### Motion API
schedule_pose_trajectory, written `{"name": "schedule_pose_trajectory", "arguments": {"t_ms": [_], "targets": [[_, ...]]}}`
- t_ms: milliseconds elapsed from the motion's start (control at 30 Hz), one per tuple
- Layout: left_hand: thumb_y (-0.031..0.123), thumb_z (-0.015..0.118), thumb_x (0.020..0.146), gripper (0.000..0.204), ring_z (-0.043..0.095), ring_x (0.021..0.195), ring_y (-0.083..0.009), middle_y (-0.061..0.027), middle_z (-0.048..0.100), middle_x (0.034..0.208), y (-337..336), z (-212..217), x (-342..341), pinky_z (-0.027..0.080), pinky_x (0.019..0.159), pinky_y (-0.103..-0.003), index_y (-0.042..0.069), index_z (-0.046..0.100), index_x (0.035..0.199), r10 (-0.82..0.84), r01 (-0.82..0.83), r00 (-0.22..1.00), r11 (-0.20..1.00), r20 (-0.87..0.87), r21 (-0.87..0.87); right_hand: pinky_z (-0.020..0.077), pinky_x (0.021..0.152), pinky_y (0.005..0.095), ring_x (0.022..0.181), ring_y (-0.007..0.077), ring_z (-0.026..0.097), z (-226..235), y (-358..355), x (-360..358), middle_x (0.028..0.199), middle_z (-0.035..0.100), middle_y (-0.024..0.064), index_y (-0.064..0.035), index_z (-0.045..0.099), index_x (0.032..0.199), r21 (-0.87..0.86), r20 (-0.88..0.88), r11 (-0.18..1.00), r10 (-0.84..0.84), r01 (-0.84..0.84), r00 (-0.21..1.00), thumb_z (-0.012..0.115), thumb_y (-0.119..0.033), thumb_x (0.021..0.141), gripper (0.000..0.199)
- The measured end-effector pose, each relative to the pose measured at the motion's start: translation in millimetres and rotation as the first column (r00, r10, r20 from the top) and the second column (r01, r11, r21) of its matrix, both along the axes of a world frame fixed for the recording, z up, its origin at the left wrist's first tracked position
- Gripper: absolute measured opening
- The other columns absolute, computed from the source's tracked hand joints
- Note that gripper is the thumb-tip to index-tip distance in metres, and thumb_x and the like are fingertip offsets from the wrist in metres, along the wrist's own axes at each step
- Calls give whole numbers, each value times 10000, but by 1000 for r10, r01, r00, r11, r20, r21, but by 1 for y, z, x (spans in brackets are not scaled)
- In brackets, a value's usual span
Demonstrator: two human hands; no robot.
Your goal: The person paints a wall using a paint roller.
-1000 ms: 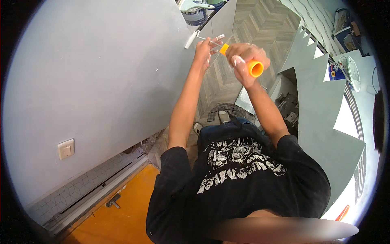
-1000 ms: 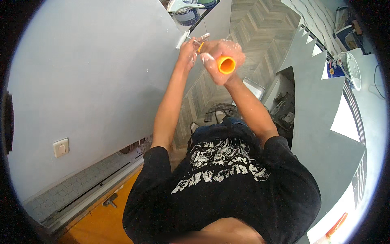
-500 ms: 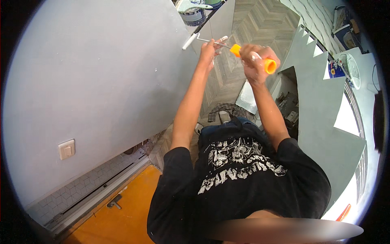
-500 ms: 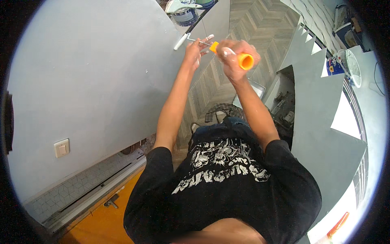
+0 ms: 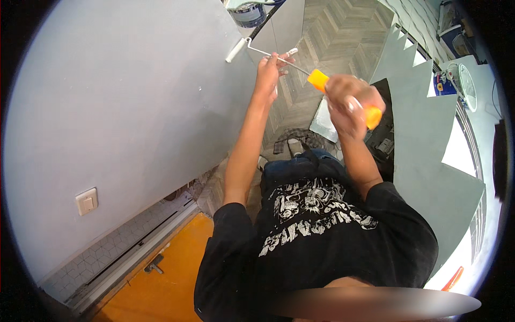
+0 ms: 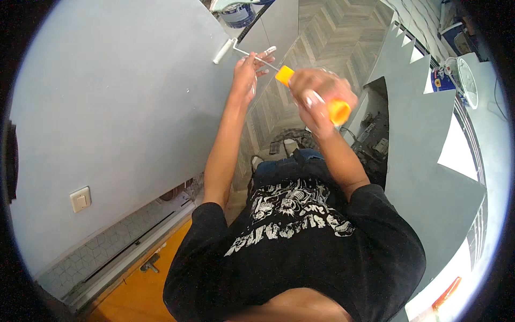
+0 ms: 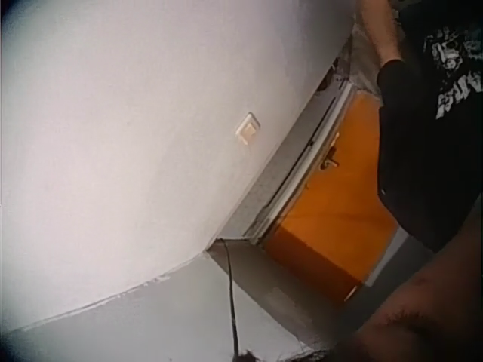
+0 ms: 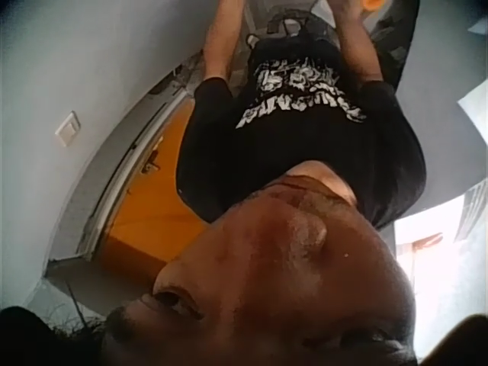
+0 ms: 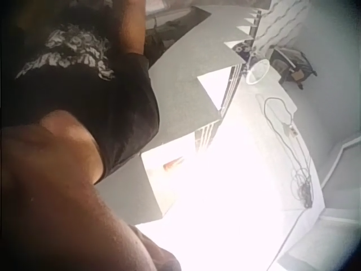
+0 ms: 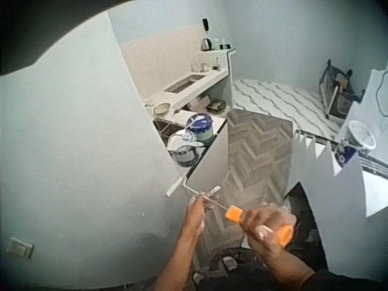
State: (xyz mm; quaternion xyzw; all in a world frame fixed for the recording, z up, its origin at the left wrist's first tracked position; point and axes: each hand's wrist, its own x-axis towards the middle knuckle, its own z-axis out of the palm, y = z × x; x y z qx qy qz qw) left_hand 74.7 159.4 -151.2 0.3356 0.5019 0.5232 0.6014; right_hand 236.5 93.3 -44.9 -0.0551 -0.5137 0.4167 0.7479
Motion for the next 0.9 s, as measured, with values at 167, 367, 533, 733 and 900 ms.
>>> {"name": "schedule_pose_trajectory", "arguments": {"t_ms": [167, 367, 533, 733, 900], "targets": [[248, 342, 1008, 323, 626, 997, -176, -109, 677, 1071, -20, 3, -5, 426, 764, -325, 33, 583, 1011, 56, -56, 997, 998, 61, -8, 371, 498, 331, 423, 158, 406, 1, -13, 12, 514, 432, 21, -83, 385, 631, 88, 56, 994, 60, -65, 997, 534, -83, 775, 207], [253, 352, 1006, 307, 621, 1023, -168, -97, 663, 1121, 21, -84, -27, 426, 765, -323, 40, 571, 1036, 80, -78, 997, 988, 9, -130, 367, 451, 305, 452, 160, 430, -80, 49, -42, 541, 469, 56, -51, 411, 620, -80, 8, 997, -19, 20, 1000, 562, 49, 761, 229], [261, 362, 1003, 319, 615, 1044, -164, -71, 662, 1128, 8, -62, -23, 427, 772, -336, 42, 582, 1074, 71, -71, 997, 994, 2, -89, 390, 453, 311, 452, 153, 440, -53, 31, -23, 547, 474, 54, -57, 409, 624, -15, -111, 996, 83, -86, 990, 560, 45, 749, 220], [243, 369, 1004, 304, 613, 1046, -166, -73, 648, 1166, 24, -91, -34, 428, 785, -338, 45, 590, 1071, 68, -45, 982, 991, 179, -127, 381, 462, 284, 462, 145, 467, -77, 52, -45, 524, 490, 25, -83, 425, 615, -106, 80, 990, -89, 98, 993, 582, -2, 744, 218], [240, 390, 1001, 309, 595, 1072, -164, -76, 632, 1198, -8, -32, -20, 418, 790, -331, 35, 603, 1092, 45, -43, 994, 999, 99, -14, 355, 481, 320, 426, 155, 381, -24, 14, -5, 521, 432, 17, -98, 390, 631, -29, -41, 993, 109, -111, 993, 554, -97, 781, 222]]}}
